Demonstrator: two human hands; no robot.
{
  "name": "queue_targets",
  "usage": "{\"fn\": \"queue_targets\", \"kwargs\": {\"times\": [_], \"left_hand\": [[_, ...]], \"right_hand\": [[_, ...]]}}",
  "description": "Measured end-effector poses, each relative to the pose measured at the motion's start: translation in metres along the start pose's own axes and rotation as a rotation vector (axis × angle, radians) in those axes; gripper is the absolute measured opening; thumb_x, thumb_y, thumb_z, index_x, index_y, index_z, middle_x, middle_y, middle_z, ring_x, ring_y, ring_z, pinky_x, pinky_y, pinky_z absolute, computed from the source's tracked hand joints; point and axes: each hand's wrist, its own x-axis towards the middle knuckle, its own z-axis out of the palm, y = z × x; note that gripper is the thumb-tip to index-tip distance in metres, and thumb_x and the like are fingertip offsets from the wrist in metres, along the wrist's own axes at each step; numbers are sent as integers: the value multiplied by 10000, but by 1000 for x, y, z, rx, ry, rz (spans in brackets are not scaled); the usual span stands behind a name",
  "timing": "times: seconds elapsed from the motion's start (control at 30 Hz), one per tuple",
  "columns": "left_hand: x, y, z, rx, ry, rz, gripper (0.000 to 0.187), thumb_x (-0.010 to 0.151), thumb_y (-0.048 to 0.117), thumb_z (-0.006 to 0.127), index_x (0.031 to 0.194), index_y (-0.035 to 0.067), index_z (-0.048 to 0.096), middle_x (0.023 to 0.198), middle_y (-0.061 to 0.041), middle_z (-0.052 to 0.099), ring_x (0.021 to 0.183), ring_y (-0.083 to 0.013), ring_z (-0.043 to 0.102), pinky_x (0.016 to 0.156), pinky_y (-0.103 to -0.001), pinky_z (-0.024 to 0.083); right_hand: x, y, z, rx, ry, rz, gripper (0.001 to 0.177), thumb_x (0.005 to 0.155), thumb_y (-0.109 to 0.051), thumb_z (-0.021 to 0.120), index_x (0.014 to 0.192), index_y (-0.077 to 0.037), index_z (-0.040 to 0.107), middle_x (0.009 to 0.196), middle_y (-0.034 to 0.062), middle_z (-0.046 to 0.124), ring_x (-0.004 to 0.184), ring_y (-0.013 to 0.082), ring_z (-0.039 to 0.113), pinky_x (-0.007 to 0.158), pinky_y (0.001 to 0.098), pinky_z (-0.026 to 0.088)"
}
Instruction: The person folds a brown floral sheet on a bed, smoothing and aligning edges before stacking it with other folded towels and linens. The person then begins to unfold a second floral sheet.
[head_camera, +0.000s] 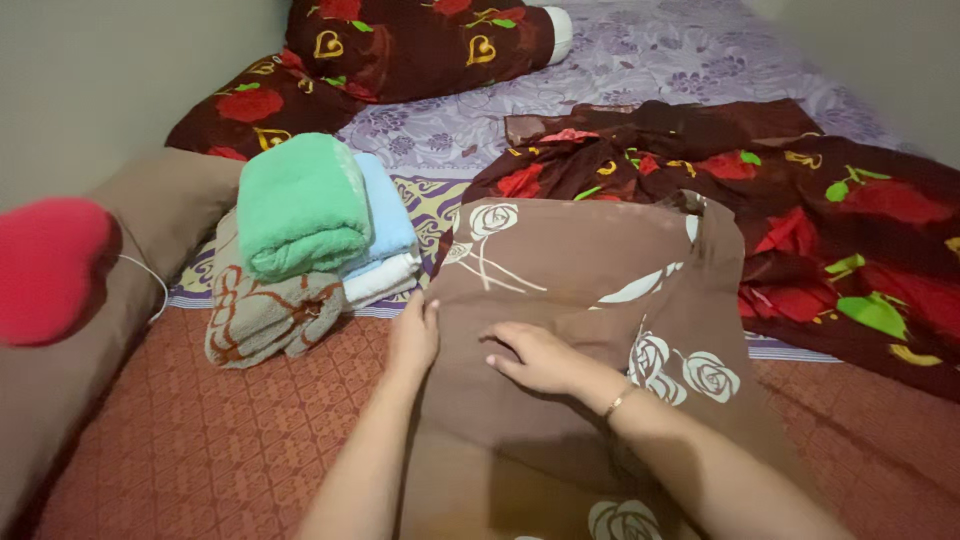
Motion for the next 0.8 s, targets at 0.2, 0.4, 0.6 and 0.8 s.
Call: {"fn": "queue_targets", "kwargs": {"times": [0.2,0.4,0.6,0.8], "left_hand": [[-1,-12,-9,196,-91,-108,336,892,327,717,1118,105,607,1048,-213,706,1021,-423,666,866,-522,513],[-28,28,-26,39,-149,466,326,819,84,641,1141,133,635,1115,-125,676,1089,-301,677,972,-399,549],[-73,69,-22,266,-954,636,928,592,159,855,1439,226,482,1586,-201,244,1490,-449,174,1186,-594,196],[-74,67,3,360,-829,708,684,764,226,803,1416,312,616,1661,-177,307,1518,-405,282,1187,-566,273]], "right_hand": [[-31,30,-48,-194,13,-68,380,838,-61,666,1216,-96,674,1232,131,720,1176,332,661,1035,439,490],[-108,56,-104,-634,-190,250,907,623,35,706,1453,-297,547,1620,119,318,1495,370,232,1144,585,213],[-136,65,-89,-590,-55,-21,672,680,-104,731,1332,-248,655,1626,177,336,1483,392,239,1135,623,208],[-76,114,-98,-261,105,-105,82,817,-131,669,871,-69,677,1091,122,710,1145,354,611,983,506,460]]}}
